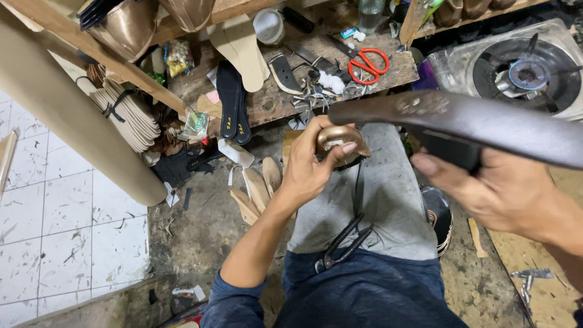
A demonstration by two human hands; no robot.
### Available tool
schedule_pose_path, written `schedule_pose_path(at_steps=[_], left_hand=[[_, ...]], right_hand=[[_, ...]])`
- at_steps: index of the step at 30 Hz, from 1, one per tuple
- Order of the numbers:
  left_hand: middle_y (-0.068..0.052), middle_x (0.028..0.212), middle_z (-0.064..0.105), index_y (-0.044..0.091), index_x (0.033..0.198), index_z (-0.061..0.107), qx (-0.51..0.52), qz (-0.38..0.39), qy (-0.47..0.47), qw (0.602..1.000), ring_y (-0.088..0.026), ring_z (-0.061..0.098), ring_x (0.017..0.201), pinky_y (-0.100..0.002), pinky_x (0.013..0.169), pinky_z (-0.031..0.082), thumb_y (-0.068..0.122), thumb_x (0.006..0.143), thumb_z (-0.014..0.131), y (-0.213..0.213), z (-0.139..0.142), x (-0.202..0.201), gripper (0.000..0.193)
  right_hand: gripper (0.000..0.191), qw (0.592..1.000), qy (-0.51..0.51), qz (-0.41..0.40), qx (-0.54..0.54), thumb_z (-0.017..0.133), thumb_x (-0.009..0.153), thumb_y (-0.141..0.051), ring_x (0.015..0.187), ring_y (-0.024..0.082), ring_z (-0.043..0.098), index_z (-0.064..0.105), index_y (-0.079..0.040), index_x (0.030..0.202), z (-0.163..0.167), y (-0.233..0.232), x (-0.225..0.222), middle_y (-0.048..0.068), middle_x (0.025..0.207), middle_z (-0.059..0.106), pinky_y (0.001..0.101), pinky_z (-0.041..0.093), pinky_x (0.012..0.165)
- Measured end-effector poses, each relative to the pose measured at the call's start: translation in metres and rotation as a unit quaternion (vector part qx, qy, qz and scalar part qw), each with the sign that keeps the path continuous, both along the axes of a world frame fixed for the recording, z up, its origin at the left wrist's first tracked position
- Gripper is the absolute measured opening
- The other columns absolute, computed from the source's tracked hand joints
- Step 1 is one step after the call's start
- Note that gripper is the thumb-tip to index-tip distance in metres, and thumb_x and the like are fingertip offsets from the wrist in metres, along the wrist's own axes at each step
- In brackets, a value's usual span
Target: The person repeatedly uses a curved metal tool to press and shape the edges of a metallic shoe upper. They rotate the upper in their hands to work different sections and occasionally place it aside before picking it up again.
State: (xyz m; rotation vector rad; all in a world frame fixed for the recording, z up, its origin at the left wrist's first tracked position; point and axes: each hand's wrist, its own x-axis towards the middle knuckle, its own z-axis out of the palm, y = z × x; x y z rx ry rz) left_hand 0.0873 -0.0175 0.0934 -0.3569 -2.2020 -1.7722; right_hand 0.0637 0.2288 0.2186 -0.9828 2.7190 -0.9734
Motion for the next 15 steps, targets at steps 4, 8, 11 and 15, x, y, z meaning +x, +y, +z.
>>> schedule_pose_path(at_steps=[4, 8, 11, 15], left_hand=[[-0.011, 0.107, 0.072, 0.003, 0.123, 0.054, -0.05, 0.023, 0.005, 0.998, -0.02, 0.072, 0.101, -0.033, 0.089, 0.056, 0.008, 0.094, 0.076, -0.008, 0.002, 0.003, 0.037], [-0.01, 0.111, 0.074, 0.001, 0.118, 0.052, -0.036, 0.013, 0.009, 0.999, -0.019, 0.072, 0.101, -0.032, 0.088, 0.054, 0.005, 0.095, 0.075, -0.014, -0.002, 0.006, 0.033], [-0.011, 0.117, 0.068, 0.002, 0.119, 0.054, 0.027, -0.02, 0.031, 0.999, -0.017, 0.068, 0.105, -0.031, 0.093, 0.054, 0.002, 0.098, 0.071, -0.019, -0.006, 0.006, 0.027], [-0.009, 0.12, 0.066, 0.0, 0.123, 0.053, 0.054, -0.026, 0.018, 0.998, -0.016, 0.066, 0.11, -0.03, 0.097, 0.053, 0.002, 0.099, 0.069, -0.025, -0.012, 0.011, 0.03]], right_hand=[[0.037, 0.997, 0.024, 0.069, 0.038, 0.071, 0.086, -0.031, 0.051, 0.02, 0.059, 0.069, 0.0, 0.106, 0.004, -0.015, -0.011, 0.011, 0.076, 0.065, 0.0366, 0.047, 0.047], [0.03, 1.0, -0.014, 0.019, -0.008, 0.069, 0.087, -0.028, 0.053, 0.022, 0.056, 0.069, 0.0, 0.099, 0.003, -0.025, -0.008, 0.009, 0.06, 0.062, 0.0378, 0.047, 0.047], [0.031, 0.997, -0.025, 0.071, -0.024, 0.068, 0.088, -0.027, 0.048, 0.018, 0.057, 0.07, -0.002, 0.107, -0.005, -0.028, -0.008, 0.007, 0.065, 0.062, 0.0341, 0.046, 0.044], [0.041, 0.993, -0.095, -0.013, -0.075, 0.066, 0.095, -0.029, 0.048, 0.013, 0.053, 0.066, -0.006, 0.128, -0.027, -0.028, -0.009, 0.004, 0.057, 0.055, 0.0292, 0.045, 0.042]])
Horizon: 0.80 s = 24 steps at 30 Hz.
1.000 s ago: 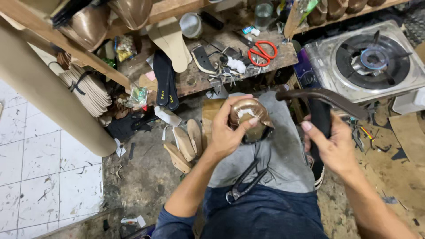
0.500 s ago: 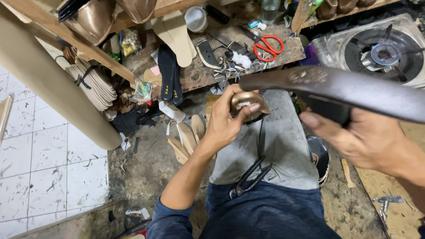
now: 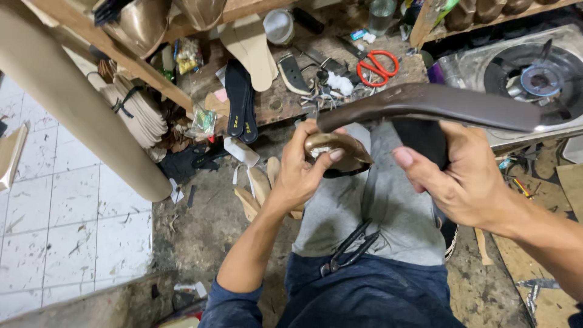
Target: The person repeatedly uses a curved metal tool to press and shape the edges of a metallic shoe upper. They rotate the upper in their hands to work different sections and occasionally place it aside before picking it up again.
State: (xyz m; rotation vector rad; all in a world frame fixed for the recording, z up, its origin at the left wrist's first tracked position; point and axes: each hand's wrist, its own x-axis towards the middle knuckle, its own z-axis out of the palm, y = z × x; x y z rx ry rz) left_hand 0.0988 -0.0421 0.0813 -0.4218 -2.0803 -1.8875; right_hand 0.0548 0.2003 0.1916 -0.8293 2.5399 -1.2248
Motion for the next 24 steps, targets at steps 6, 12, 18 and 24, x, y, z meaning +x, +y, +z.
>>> schedule_pose_path(at_steps=[6, 12, 18, 24], left_hand=[[-0.008, 0.121, 0.065, 0.0, 0.122, 0.052, 0.041, 0.012, -0.022, 0.999, -0.014, 0.066, 0.11, -0.027, 0.097, 0.053, 0.005, 0.099, 0.071, -0.01, -0.007, -0.001, 0.03], [-0.009, 0.124, 0.062, 0.0, 0.123, 0.05, 0.065, 0.024, -0.034, 0.997, -0.015, 0.064, 0.111, -0.028, 0.097, 0.053, 0.005, 0.099, 0.071, -0.016, -0.015, -0.002, 0.032], [-0.011, 0.125, 0.058, 0.0, 0.122, 0.048, 0.062, 0.033, -0.051, 0.996, -0.017, 0.062, 0.112, -0.031, 0.097, 0.052, 0.0, 0.096, 0.071, -0.02, -0.02, 0.0, 0.035], [-0.011, 0.129, 0.061, 0.002, 0.124, 0.048, 0.09, 0.002, -0.023, 0.996, -0.018, 0.063, 0.121, -0.032, 0.105, 0.052, 0.002, 0.101, 0.067, -0.024, -0.019, -0.002, 0.03]], right_hand=[[0.028, 0.99, -0.026, -0.01, -0.135, 0.064, 0.099, -0.03, 0.05, 0.007, 0.058, 0.063, -0.002, 0.103, -0.026, -0.001, 0.001, 0.001, 0.065, 0.06, 0.0257, 0.047, 0.046], [0.03, 0.987, -0.073, -0.01, -0.143, 0.064, 0.1, -0.031, 0.05, 0.008, 0.06, 0.062, -0.003, 0.11, -0.035, -0.013, 0.004, 0.0, 0.068, 0.064, 0.0254, 0.05, 0.045], [0.025, 0.985, -0.135, -0.016, -0.107, 0.062, 0.099, -0.028, 0.046, 0.011, 0.057, 0.06, -0.005, 0.11, -0.039, -0.014, -0.001, 0.002, 0.064, 0.061, 0.0281, 0.048, 0.042], [0.025, 0.97, -0.132, -0.007, -0.205, 0.059, 0.103, -0.028, 0.048, 0.01, 0.057, 0.061, -0.004, 0.099, -0.042, -0.018, -0.004, 0.001, 0.063, 0.06, 0.0259, 0.048, 0.044]])
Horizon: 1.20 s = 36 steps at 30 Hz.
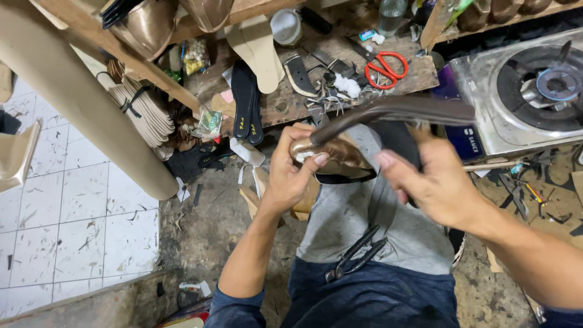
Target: The person repeatedly uses a curved metal tool to press and shape the edges of a metallic shoe upper. They rotate the upper in their hands to work different sections and occasionally place it aside before picking it up again.
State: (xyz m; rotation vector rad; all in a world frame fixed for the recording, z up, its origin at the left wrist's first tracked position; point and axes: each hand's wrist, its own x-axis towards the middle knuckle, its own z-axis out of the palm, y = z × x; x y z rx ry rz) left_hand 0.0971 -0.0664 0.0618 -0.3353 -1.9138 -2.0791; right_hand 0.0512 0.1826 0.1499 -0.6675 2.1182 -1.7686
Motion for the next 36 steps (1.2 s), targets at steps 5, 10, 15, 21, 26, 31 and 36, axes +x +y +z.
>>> schedule_pose_path(at_steps=[5, 10, 15, 21, 26, 31, 36], left_hand=[[-0.01, 0.127, 0.061, 0.002, 0.125, 0.049, -0.012, 0.013, -0.01, 1.0, -0.018, 0.064, 0.118, -0.031, 0.104, 0.052, 0.004, 0.101, 0.067, -0.003, 0.0, -0.001, 0.03], [-0.01, 0.127, 0.057, 0.002, 0.124, 0.048, 0.037, 0.007, -0.033, 0.999, -0.018, 0.063, 0.117, -0.032, 0.101, 0.052, 0.005, 0.099, 0.07, -0.001, -0.002, -0.001, 0.033], [-0.011, 0.129, 0.06, 0.001, 0.125, 0.048, -0.022, 0.014, -0.006, 1.0, -0.019, 0.062, 0.122, -0.032, 0.105, 0.051, 0.004, 0.1, 0.07, -0.001, -0.001, -0.005, 0.033], [-0.01, 0.127, 0.062, 0.003, 0.124, 0.047, 0.003, -0.001, -0.017, 1.0, -0.018, 0.063, 0.119, -0.03, 0.104, 0.051, 0.003, 0.1, 0.069, -0.002, -0.002, -0.007, 0.032], [-0.006, 0.127, 0.057, 0.004, 0.124, 0.047, 0.048, -0.004, -0.031, 0.998, -0.015, 0.063, 0.116, -0.03, 0.099, 0.053, 0.0, 0.095, 0.069, 0.0, -0.006, -0.008, 0.036], [-0.007, 0.125, 0.061, 0.002, 0.125, 0.054, -0.016, 0.037, -0.048, 0.998, -0.014, 0.062, 0.111, -0.03, 0.098, 0.052, 0.004, 0.096, 0.073, -0.003, -0.002, -0.004, 0.035], [-0.011, 0.125, 0.065, 0.002, 0.12, 0.056, -0.011, 0.042, -0.009, 0.999, -0.019, 0.065, 0.117, -0.034, 0.105, 0.052, 0.005, 0.092, 0.078, -0.006, 0.002, 0.002, 0.036]], right_hand=[[0.027, 0.993, 0.007, 0.002, -0.114, 0.056, 0.108, -0.028, 0.054, 0.007, 0.056, 0.059, -0.003, 0.098, 0.003, -0.006, 0.002, -0.001, 0.069, 0.059, 0.024, 0.048, 0.047], [0.021, 0.998, 0.007, -0.012, 0.06, 0.059, 0.099, -0.025, 0.046, 0.009, 0.053, 0.059, -0.004, 0.101, 0.005, -0.004, -0.002, 0.0, 0.058, 0.057, 0.0271, 0.044, 0.042], [0.021, 0.998, 0.036, 0.007, 0.051, 0.06, 0.103, -0.025, 0.049, 0.009, 0.057, 0.061, -0.005, 0.097, 0.007, 0.0, -0.008, 0.0, 0.062, 0.06, 0.0267, 0.046, 0.046], [0.032, 1.0, 0.014, -0.004, 0.025, 0.062, 0.1, -0.03, 0.05, 0.009, 0.057, 0.061, 0.001, 0.104, 0.013, -0.002, -0.01, 0.0, 0.065, 0.059, 0.0256, 0.048, 0.045], [0.036, 0.993, 0.046, -0.011, 0.109, 0.065, 0.094, -0.031, 0.046, 0.008, 0.057, 0.064, 0.001, 0.112, 0.014, -0.002, -0.011, -0.002, 0.059, 0.058, 0.0255, 0.048, 0.042], [0.034, 0.99, 0.001, 0.006, 0.143, 0.063, 0.094, -0.031, 0.042, 0.01, 0.054, 0.061, 0.0, 0.109, 0.005, -0.003, -0.01, 0.0, 0.054, 0.056, 0.028, 0.045, 0.04], [0.033, 0.989, -0.019, 0.007, 0.144, 0.065, 0.093, -0.029, 0.042, 0.01, 0.056, 0.06, 0.001, 0.106, -0.001, -0.001, -0.007, 0.001, 0.056, 0.057, 0.0283, 0.046, 0.04]])
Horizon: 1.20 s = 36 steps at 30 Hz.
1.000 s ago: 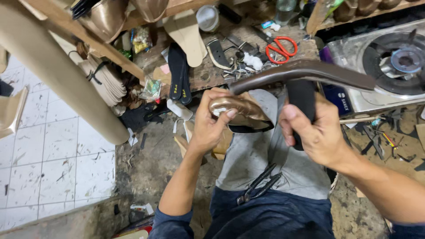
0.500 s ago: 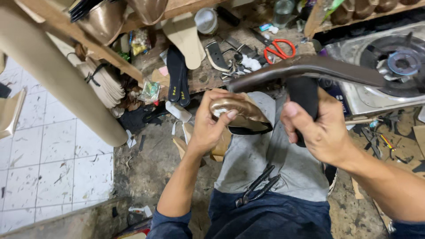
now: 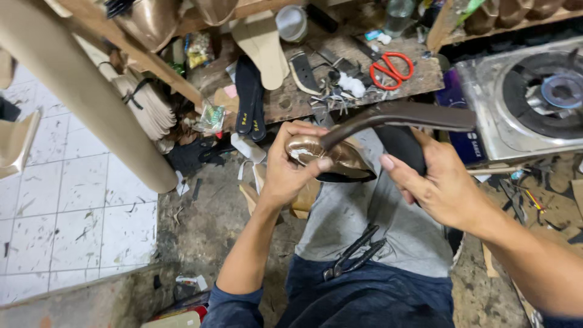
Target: The person repeatedly uses a curved metal tool to press and shape the edges of a metallic shoe upper. They rotate the upper in their hands to work different sections and occasionally place it aside before picking it up again.
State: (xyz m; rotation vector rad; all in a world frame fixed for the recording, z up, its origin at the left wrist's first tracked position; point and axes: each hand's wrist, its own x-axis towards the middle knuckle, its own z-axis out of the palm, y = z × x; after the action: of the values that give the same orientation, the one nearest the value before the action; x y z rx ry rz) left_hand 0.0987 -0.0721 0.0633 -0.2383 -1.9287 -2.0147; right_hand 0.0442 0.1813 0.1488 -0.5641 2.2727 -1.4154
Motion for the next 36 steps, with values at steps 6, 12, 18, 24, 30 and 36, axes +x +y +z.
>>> schedule_pose_path(at_steps=[6, 12, 18, 24, 30, 36], left_hand=[[-0.014, 0.123, 0.065, 0.004, 0.118, 0.05, 0.066, -0.042, 0.036, 0.996, -0.025, 0.066, 0.126, -0.043, 0.116, 0.051, 0.006, 0.095, 0.078, 0.002, -0.008, 0.002, 0.036], [-0.014, 0.125, 0.064, 0.003, 0.12, 0.049, 0.008, -0.052, 0.052, 0.997, -0.025, 0.065, 0.125, -0.044, 0.122, 0.048, 0.003, 0.097, 0.076, 0.003, -0.01, -0.003, 0.036], [-0.011, 0.121, 0.061, 0.003, 0.117, 0.049, 0.033, -0.038, 0.003, 0.999, -0.023, 0.063, 0.124, -0.038, 0.108, 0.051, 0.003, 0.093, 0.078, 0.005, -0.011, 0.0, 0.038], [-0.011, 0.123, 0.062, 0.003, 0.119, 0.049, 0.012, -0.041, 0.031, 0.999, -0.023, 0.064, 0.124, -0.037, 0.113, 0.051, 0.001, 0.095, 0.077, 0.003, -0.009, -0.001, 0.036], [-0.012, 0.122, 0.061, 0.003, 0.119, 0.051, 0.019, -0.034, 0.016, 0.999, -0.025, 0.064, 0.127, -0.039, 0.114, 0.051, 0.001, 0.095, 0.077, 0.002, -0.006, 0.001, 0.035], [-0.013, 0.124, 0.062, 0.003, 0.12, 0.05, 0.015, -0.034, 0.024, 0.999, -0.024, 0.064, 0.125, -0.04, 0.115, 0.051, 0.002, 0.094, 0.077, -0.002, -0.008, -0.004, 0.037]], right_hand=[[0.032, 0.992, 0.099, -0.008, -0.083, 0.063, 0.099, -0.028, 0.049, 0.01, 0.059, 0.06, -0.002, 0.117, -0.001, 0.012, 0.015, 0.0, 0.064, 0.06, 0.0249, 0.049, 0.047], [0.025, 0.967, 0.147, 0.004, -0.208, 0.062, 0.104, -0.025, 0.054, 0.012, 0.059, 0.064, 0.0, 0.108, -0.013, 0.012, 0.022, 0.004, 0.074, 0.062, 0.025, 0.05, 0.05], [0.024, 0.985, 0.047, -0.011, -0.167, 0.065, 0.098, -0.024, 0.052, 0.009, 0.057, 0.061, -0.001, 0.103, -0.011, 0.008, 0.023, 0.002, 0.067, 0.06, 0.0252, 0.047, 0.046], [0.026, 0.964, 0.243, 0.058, -0.095, 0.064, 0.101, -0.02, 0.064, 0.011, 0.054, 0.061, 0.004, 0.111, -0.01, 0.005, 0.018, 0.004, 0.078, 0.06, 0.0263, 0.047, 0.055], [0.041, 0.996, 0.045, -0.006, -0.079, 0.065, 0.098, -0.023, 0.047, 0.008, 0.056, 0.056, -0.001, 0.131, -0.019, 0.007, 0.016, 0.001, 0.065, 0.06, 0.0254, 0.049, 0.042], [0.021, 0.983, 0.04, -0.014, -0.181, 0.059, 0.104, -0.023, 0.052, 0.009, 0.056, 0.058, -0.002, 0.1, -0.03, 0.005, 0.018, 0.001, 0.067, 0.059, 0.0247, 0.048, 0.047]])
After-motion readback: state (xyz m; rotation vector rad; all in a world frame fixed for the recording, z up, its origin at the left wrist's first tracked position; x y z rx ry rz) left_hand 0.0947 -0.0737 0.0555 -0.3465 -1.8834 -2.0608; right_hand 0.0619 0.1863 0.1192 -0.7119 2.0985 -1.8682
